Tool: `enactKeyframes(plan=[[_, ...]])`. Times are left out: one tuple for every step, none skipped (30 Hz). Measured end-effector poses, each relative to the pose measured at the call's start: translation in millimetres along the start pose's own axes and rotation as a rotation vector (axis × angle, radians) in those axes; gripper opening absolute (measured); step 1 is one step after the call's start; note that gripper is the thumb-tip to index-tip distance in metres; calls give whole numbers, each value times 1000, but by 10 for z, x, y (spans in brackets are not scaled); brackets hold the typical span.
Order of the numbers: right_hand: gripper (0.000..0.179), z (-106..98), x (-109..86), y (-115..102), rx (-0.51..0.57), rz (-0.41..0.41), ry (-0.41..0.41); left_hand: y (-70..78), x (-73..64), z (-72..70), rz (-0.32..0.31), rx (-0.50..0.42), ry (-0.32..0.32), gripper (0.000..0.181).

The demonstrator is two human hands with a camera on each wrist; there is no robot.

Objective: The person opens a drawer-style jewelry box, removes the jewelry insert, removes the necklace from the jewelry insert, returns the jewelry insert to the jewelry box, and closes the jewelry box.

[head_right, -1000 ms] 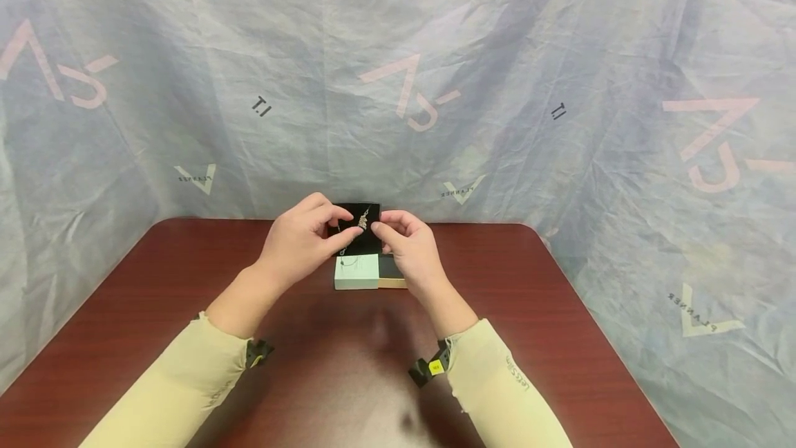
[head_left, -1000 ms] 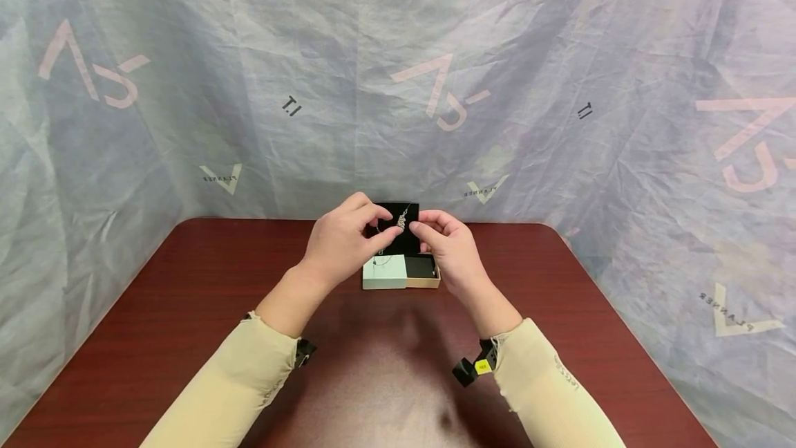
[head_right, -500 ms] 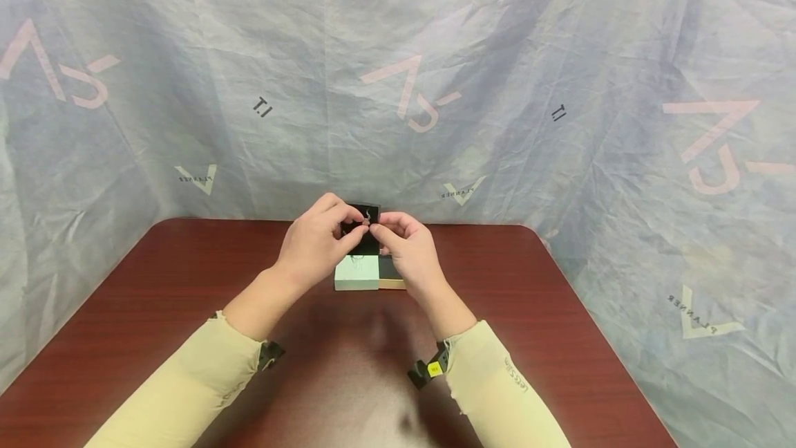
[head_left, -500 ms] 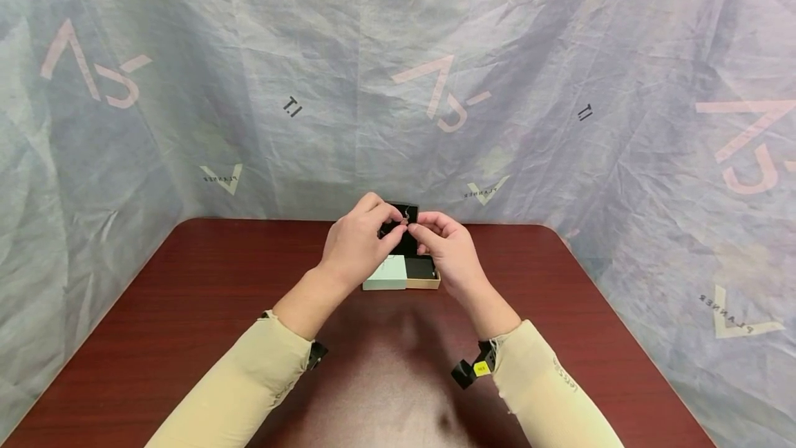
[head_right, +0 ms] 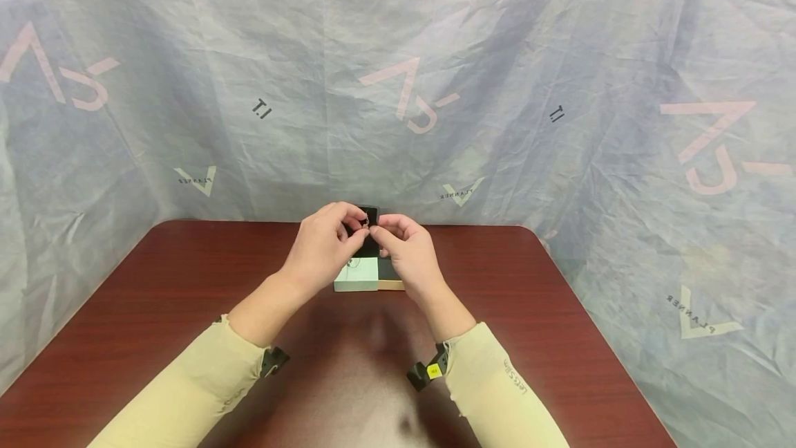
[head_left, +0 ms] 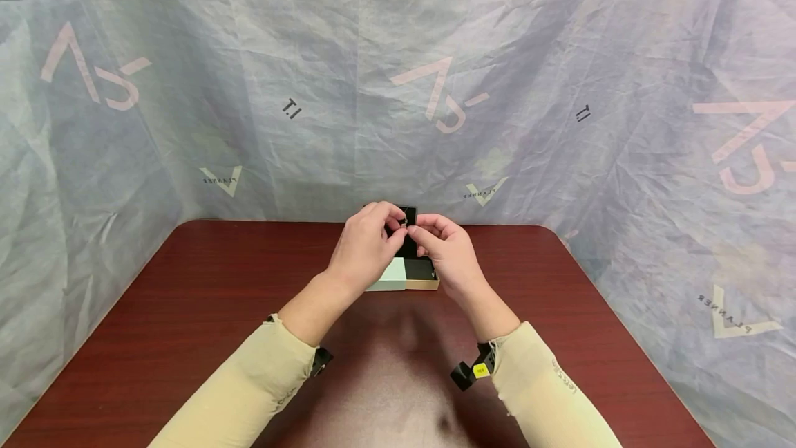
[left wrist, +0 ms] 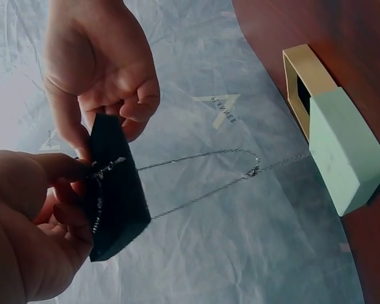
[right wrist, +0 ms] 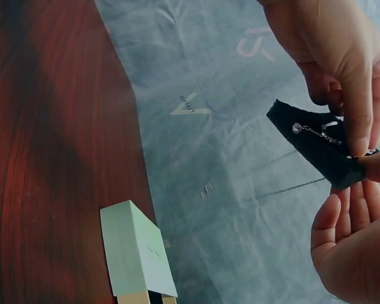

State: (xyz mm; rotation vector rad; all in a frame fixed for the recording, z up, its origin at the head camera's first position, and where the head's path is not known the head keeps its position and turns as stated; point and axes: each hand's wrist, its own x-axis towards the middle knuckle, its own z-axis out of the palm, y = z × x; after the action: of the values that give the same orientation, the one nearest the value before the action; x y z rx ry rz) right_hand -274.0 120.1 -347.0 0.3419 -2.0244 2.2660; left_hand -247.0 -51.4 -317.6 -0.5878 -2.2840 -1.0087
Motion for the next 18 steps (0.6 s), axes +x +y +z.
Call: enactKeyframes(plan=[[9, -5, 1, 0, -2, 2, -1, 10, 2, 3, -10, -3, -3, 13], [9, -10, 3, 3, -1, 3, 0, 19, 4, 5, -19, -4, -5, 12], [9, -11, 3, 3, 2, 4, 1, 24, 4, 11, -24, -3, -9, 11], [8, -12, 3, 3, 4, 4, 2, 31, 3, 12, -32, -1, -16, 10], [8, -14, 7, 6, 8, 5, 2, 38, 2, 13, -39, 1, -23, 9], [8, -16, 7, 7, 11, 4, 2, 44, 1, 15, -46, 3, -33, 9], [8, -17, 9, 9, 14, 3, 2, 49, -2, 16, -50, 8, -45, 9], [8, -16, 6, 8, 18, 1, 4, 53, -6, 18, -53, 15, -58, 9], [8, -14, 4, 6, 20, -1, 5, 56, -11, 19, -56, 22, -69, 10], [8, -15, 1, 4, 20, -3, 4, 61, -15, 17, -57, 27, -77, 11], [8, -17, 2, 6, 22, -2, 3, 61, -18, 18, -57, 31, -80, 12], [8, -16, -1, 5, 23, -2, 3, 59, -22, 18, -51, 41, -77, 12], [8, -19, -1, 8, 21, -1, 3, 52, -23, 19, -42, 52, -70, 12], [8, -21, -2, 9, 18, -2, 2, 47, -23, 18, -33, 60, -57, 13], [8, -24, -4, 11, 16, 0, 3, 39, -21, 14, -22, 69, -43, 13], [8, -26, -6, 12, 15, 0, 2, 28, -16, 9, -7, 81, -26, 12], [8, -29, -8, 15, 14, 2, 3, 17, -7, 2, 7, 97, -8, 12], [8, -33, -10, 17, 14, 2, 3, 3, 4, -7, 22, 112, 7, 12]])
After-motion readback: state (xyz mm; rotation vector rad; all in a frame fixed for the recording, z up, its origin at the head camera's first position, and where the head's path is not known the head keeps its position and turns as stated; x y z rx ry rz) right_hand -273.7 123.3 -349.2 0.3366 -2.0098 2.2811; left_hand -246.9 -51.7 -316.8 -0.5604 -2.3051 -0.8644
